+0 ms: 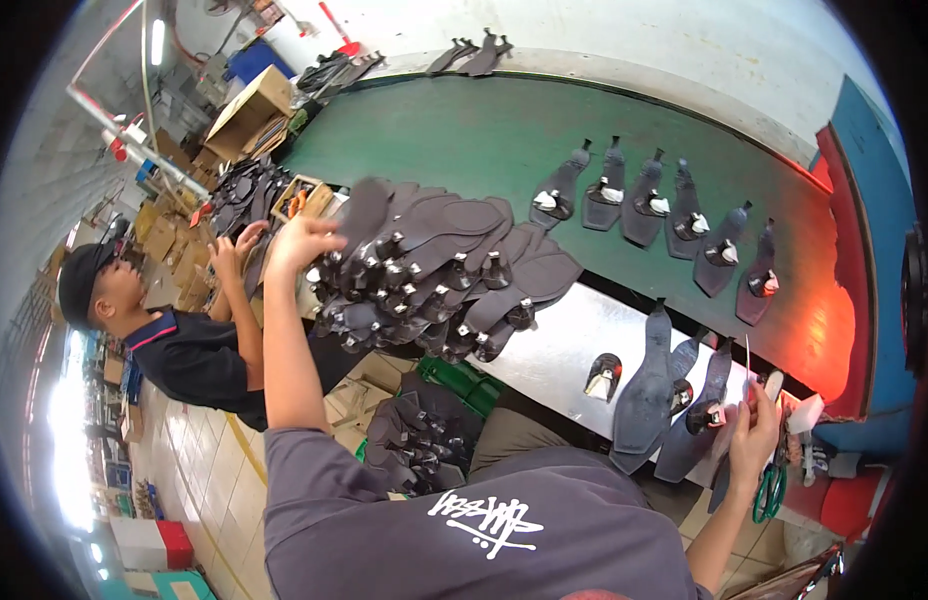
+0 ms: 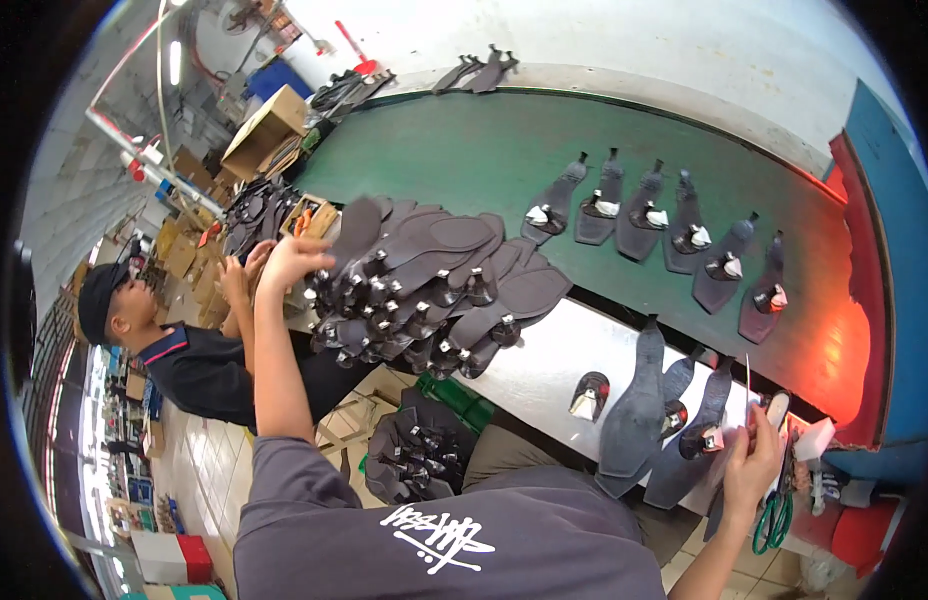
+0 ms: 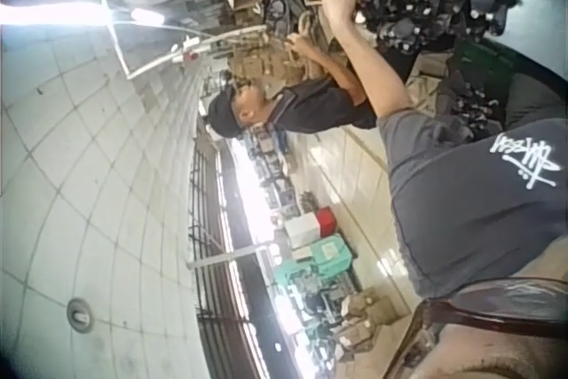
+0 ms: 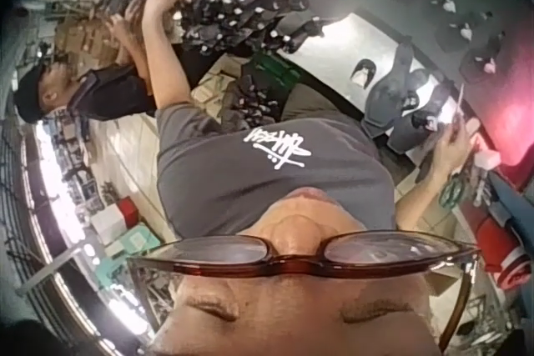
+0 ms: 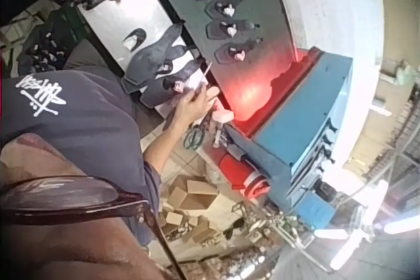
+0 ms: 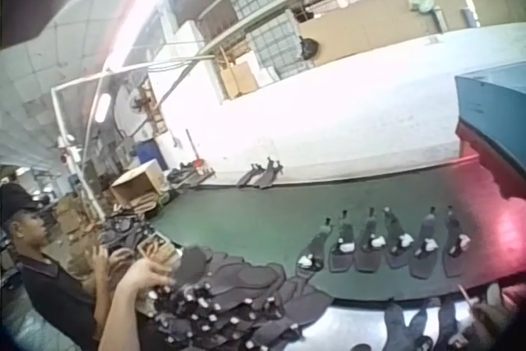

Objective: Finishing or inspecting shoe components, specifically applying a metal tool to the heel or strap area of footwear on a production line.

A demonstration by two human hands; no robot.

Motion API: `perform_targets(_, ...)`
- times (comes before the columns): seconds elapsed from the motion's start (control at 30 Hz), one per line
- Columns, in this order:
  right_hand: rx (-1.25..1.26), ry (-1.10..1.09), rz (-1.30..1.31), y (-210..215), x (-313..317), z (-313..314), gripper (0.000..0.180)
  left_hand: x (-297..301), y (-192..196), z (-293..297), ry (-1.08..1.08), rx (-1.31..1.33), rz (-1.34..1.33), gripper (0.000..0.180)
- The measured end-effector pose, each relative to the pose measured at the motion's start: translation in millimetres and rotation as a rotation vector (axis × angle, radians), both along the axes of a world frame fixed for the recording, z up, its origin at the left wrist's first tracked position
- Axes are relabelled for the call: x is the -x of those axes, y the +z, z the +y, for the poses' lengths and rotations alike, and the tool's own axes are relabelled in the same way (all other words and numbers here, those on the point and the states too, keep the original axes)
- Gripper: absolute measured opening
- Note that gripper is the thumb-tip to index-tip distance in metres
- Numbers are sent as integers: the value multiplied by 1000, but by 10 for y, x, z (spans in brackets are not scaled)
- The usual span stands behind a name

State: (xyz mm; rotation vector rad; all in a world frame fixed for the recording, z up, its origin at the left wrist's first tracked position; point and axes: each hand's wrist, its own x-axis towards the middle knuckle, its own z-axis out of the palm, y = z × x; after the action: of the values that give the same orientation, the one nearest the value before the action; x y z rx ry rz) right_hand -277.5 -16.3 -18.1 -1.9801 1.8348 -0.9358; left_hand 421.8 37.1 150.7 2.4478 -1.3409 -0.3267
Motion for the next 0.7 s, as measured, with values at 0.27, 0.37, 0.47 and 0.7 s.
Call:
perform_targets(0.27, 55, -9, 106, -16, -28, 68, 18, 839, 135, -865, -199, 316, -496, 47)
perform_targets(0.37, 45, -27, 107, -41, -15, 79, 19, 1547, -87, -1612, -357, 166, -219, 51)
perform_targets(0.47, 72, -54, 84, 24, -92, 103, 23, 1950, -627, -2295, -393, -227, -128, 59)
perform_targets(0.7, 140, -139, 66, 108, 53, 174, 29, 2044, -1836, -2869, -47, -29, 72, 54)
